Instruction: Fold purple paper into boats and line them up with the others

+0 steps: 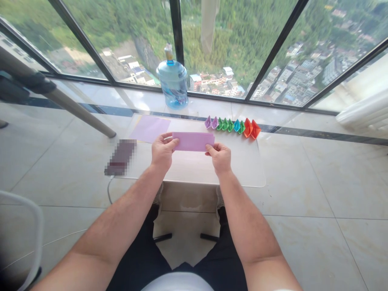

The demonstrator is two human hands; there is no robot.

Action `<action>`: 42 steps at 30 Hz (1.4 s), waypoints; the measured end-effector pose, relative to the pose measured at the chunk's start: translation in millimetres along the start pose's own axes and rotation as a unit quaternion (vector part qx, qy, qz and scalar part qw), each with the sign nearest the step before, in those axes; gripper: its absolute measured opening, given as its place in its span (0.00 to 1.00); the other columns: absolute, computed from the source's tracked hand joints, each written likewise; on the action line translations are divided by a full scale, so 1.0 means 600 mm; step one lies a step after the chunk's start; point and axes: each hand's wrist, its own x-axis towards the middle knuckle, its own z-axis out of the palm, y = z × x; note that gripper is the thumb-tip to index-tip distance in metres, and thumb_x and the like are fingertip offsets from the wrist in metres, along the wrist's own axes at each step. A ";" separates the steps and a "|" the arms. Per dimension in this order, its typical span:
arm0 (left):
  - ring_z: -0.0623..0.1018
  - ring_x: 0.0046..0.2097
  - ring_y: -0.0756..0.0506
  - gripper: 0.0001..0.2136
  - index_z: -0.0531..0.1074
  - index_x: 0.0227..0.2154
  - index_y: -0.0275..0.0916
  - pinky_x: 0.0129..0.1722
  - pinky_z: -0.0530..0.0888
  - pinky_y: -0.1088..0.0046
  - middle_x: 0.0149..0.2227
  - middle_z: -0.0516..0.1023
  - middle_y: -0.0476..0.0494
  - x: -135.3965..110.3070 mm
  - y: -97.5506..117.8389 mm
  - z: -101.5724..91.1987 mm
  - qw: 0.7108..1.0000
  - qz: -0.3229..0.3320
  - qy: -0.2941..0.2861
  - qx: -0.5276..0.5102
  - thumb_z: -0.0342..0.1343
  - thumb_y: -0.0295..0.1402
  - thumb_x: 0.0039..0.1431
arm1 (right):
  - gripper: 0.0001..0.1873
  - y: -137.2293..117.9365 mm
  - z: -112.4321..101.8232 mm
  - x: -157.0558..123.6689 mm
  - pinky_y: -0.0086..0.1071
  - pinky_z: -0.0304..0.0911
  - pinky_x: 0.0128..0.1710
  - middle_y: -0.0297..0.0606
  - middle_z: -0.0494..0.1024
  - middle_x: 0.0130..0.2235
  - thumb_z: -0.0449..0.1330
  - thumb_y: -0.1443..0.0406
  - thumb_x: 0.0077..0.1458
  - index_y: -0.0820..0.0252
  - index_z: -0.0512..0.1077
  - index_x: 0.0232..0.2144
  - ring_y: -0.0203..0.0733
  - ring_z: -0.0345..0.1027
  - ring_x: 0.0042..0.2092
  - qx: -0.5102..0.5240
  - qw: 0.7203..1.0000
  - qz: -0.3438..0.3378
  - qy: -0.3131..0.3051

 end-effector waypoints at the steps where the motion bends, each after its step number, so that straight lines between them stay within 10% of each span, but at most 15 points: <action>1: 0.80 0.36 0.45 0.22 0.75 0.38 0.38 0.39 0.75 0.68 0.32 0.81 0.46 0.001 -0.001 0.000 1.000 0.000 -0.002 -0.005 0.72 0.33 0.35 | 0.14 0.000 0.000 0.000 0.32 0.75 0.31 0.30 0.75 0.26 0.73 0.57 0.40 0.59 0.75 0.24 0.34 0.69 0.28 -0.001 1.000 -0.001 0.000; 42: 0.78 0.34 0.47 0.17 0.78 0.30 0.36 0.39 0.74 0.70 0.30 0.81 0.46 0.000 0.001 0.004 1.000 0.000 0.006 -0.023 0.72 0.34 0.34 | 0.18 0.001 0.001 0.003 0.30 0.72 0.27 0.30 0.73 0.24 0.75 0.55 0.38 0.61 0.75 0.23 0.32 0.66 0.27 0.011 1.000 -0.001 -0.002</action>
